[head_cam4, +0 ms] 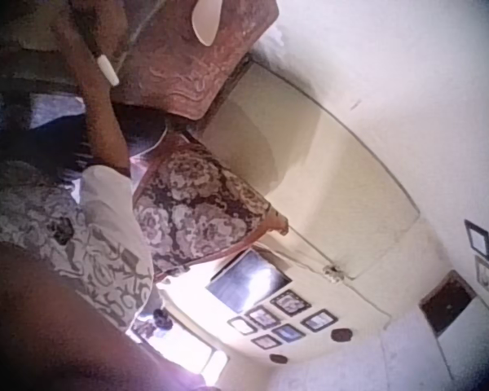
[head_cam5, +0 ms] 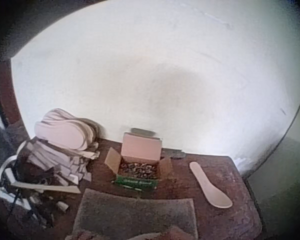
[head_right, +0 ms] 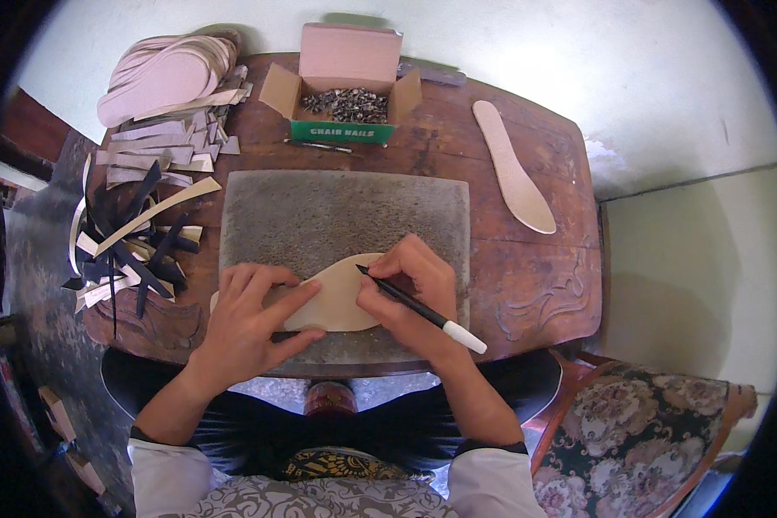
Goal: The person sits cross-legged at a low wooden table and uses a black marker to draw lines along the edges of beige shoe insoles. They handle the insoles one by one, marking the perimeter and then placing them aside.
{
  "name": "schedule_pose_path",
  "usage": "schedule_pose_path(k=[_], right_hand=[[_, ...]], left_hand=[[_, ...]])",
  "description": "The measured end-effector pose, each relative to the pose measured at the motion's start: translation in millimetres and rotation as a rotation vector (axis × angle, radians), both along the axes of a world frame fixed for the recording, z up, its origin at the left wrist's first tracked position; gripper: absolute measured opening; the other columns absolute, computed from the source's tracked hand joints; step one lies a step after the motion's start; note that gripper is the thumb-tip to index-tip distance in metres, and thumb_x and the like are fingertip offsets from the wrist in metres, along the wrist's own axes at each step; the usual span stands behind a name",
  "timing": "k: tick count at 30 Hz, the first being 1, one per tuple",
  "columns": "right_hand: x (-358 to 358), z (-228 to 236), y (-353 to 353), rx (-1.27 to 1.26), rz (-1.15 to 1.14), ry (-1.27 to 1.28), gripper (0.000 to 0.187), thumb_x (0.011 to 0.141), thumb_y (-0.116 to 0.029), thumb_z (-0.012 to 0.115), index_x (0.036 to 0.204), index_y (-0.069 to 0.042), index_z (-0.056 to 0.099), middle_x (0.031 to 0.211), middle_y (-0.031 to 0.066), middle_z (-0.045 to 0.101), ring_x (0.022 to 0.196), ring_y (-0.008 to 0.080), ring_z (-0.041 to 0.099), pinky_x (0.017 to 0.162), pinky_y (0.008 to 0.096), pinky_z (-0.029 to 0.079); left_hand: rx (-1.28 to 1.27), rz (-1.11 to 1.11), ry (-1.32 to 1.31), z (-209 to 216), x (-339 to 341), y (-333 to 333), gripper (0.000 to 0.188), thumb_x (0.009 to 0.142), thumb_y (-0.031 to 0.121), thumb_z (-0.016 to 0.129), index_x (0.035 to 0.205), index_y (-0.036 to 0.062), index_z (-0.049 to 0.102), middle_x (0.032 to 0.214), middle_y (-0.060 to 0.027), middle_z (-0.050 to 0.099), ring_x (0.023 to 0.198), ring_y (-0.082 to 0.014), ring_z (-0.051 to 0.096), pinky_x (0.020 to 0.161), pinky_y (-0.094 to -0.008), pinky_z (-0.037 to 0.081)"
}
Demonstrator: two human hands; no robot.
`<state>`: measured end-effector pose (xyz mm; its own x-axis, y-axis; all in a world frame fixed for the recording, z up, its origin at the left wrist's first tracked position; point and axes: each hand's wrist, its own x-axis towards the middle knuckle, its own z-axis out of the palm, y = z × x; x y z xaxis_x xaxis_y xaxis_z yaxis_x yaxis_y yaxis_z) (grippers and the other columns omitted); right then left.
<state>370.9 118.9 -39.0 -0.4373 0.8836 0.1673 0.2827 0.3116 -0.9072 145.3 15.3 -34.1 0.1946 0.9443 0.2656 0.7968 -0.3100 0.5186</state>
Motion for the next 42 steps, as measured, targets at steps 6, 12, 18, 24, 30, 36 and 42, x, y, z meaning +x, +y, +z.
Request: schedule_pose_path(k=[6, 12, 18, 24, 30, 36, 42], right_hand=[[-1.7, -1.6, 1.4, 0.075, 0.007, -0.073, 0.018, 0.075, 0.006, 0.077, 0.081, 0.0, 0.061, 0.083, 0.0085, 0.063, 0.078, 0.0152, 0.065, 0.067, 0.0264, 0.051], [-2.4, -0.4, 0.8, 0.075, 0.007, -0.091, 0.017, 0.075, 0.006, 0.078, 0.082, 0.001, 0.063, 0.083, 0.0085, 0.064, 0.076, 0.0149, 0.065, 0.066, 0.0259, 0.051], [-3.0, 0.7, 0.0, 0.051, -0.003, -0.094, 0.016, 0.076, 0.005, 0.078, 0.083, 0.001, 0.064, 0.083, 0.0083, 0.065, 0.076, 0.0146, 0.066, 0.067, 0.026, 0.051], [-3.2, 0.1, 0.3, 0.042, -0.007, -0.096, 0.015, 0.077, 0.005, 0.078, 0.083, 0.001, 0.065, 0.084, 0.0084, 0.066, 0.078, 0.0144, 0.067, 0.068, 0.026, 0.052], [-4.3, 1.5, 0.2, 0.019, -0.015, -0.098, 0.015, 0.077, 0.005, 0.078, 0.083, 0.001, 0.065, 0.085, 0.0086, 0.066, 0.078, 0.0142, 0.067, 0.069, 0.0258, 0.052], [-2.9, -0.8, 0.7, 0.03, -0.009, -0.092, 0.015, 0.078, 0.004, 0.078, 0.084, 0.0, 0.064, 0.085, 0.008, 0.066, 0.078, 0.0129, 0.066, 0.069, 0.0252, 0.052], [-3.7, 0.7, 0.3, 0.01, -0.009, -0.084, 0.015, 0.079, 0.004, 0.078, 0.084, 0.0, 0.064, 0.085, 0.0078, 0.066, 0.078, 0.0117, 0.065, 0.068, 0.0244, 0.051]], left_hand=[[0.006, 0.002, 0.001, -0.9, -0.4, -0.1, 0.056, 0.076, 0.036, 0.087, 0.125, 0.0128, 0.074, 0.114, -0.0063, 0.062, 0.107, -0.0277, 0.057, 0.095, -0.0441, 0.041], [0.01, 0.005, 0.0, -0.4, 0.2, 0.1, 0.055, 0.076, 0.037, 0.087, 0.125, 0.0131, 0.074, 0.114, -0.0063, 0.063, 0.107, -0.0277, 0.057, 0.095, -0.0439, 0.041], [0.012, 0.008, 0.008, -0.4, 0.9, 0.5, 0.056, 0.076, 0.037, 0.087, 0.125, 0.013, 0.074, 0.114, -0.0066, 0.063, 0.106, -0.0277, 0.058, 0.095, -0.044, 0.042], [0.006, 0.008, 0.004, -0.2, 0.9, 0.3, 0.055, 0.076, 0.037, 0.087, 0.124, 0.013, 0.074, 0.114, -0.0069, 0.063, 0.106, -0.0279, 0.058, 0.095, -0.044, 0.041], [0.006, 0.005, 0.006, 0.1, 0.8, 0.2, 0.055, 0.077, 0.037, 0.086, 0.125, 0.0132, 0.074, 0.114, -0.007, 0.063, 0.107, -0.0281, 0.057, 0.095, -0.0441, 0.041], [0.0, 0.004, 0.001, -0.2, 0.6, 0.2, 0.054, 0.077, 0.038, 0.086, 0.124, 0.0132, 0.074, 0.114, -0.0067, 0.063, 0.107, -0.0281, 0.057, 0.095, -0.0445, 0.041], [0.007, 0.007, 0.007, -0.3, 0.7, 0.4, 0.055, 0.077, 0.038, 0.086, 0.124, 0.0131, 0.074, 0.114, -0.0067, 0.063, 0.107, -0.0283, 0.057, 0.095, -0.0447, 0.041]])
